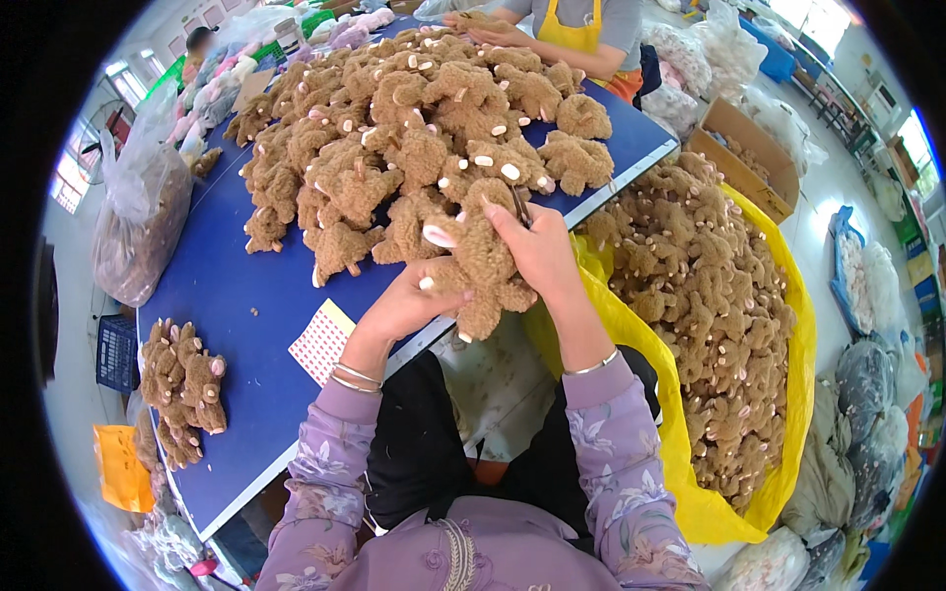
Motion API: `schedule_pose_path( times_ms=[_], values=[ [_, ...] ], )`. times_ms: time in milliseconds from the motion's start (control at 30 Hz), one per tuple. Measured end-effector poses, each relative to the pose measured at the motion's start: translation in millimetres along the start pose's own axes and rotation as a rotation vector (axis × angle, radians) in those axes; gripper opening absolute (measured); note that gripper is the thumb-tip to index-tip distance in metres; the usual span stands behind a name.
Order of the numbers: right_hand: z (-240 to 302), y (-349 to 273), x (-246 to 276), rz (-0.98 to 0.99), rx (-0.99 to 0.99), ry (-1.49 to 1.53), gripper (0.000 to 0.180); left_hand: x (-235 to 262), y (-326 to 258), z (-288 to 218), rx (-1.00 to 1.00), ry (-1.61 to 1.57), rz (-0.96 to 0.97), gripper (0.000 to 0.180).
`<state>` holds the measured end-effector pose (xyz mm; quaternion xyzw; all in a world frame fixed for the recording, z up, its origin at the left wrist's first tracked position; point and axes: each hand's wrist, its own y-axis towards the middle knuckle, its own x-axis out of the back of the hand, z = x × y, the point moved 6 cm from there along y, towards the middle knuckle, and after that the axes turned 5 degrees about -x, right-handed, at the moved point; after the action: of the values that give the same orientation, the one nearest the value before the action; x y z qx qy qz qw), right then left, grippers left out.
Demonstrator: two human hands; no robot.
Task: The person trims excess fabric from small brown stuffed animals using scissors. They pick up each toy, snip loose threads or edges, and place the finished items on a blue table. The process is repeated for multiple units in a factory setting.
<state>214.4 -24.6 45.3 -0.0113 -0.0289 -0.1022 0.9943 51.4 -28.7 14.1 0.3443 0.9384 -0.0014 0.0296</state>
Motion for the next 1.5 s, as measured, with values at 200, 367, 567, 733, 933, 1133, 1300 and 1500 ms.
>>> schedule_pose_path(
  times_ms=[200, 367, 567, 733, 933, 1133, 1300, 1500],
  values=[
    [-21, 12, 14, -0.122, -0.073, 0.124, 0.032, -1, -5, -15, -0.038, -0.182, -0.116, 0.014],
    [-17, 8, 21, -0.075, -0.071, 0.309, 0.036, 22, 2, 2, -0.131, -0.322, -0.275, 0.015],
    [-5, -6, -1, 0.148, 0.020, 0.298, 0.033, 26, 3, -2, -0.198, -0.357, -0.404, 0.018],
    [3, -9, -4, 0.043, 0.244, 0.155, 0.025, 28, 5, 3, -0.172, -0.356, -0.427, 0.022],
    [5, -17, -16, 0.084, 0.238, 0.006, 0.013, 26, 5, 4, -0.081, -0.383, -0.389, 0.029],
    [0, -13, -14, 0.113, 0.144, 0.029, 0.019, 28, 6, 5, -0.153, -0.398, -0.414, 0.032],
    [-16, -3, -4, -0.031, -0.072, 0.124, 0.031, 19, -4, -13, -0.232, 0.041, -0.470, 0.024],
    [-1, -17, -25, 0.117, 0.156, 0.207, 0.027, 18, 2, -4, -0.186, 0.009, -0.399, 0.026]
  ],
)
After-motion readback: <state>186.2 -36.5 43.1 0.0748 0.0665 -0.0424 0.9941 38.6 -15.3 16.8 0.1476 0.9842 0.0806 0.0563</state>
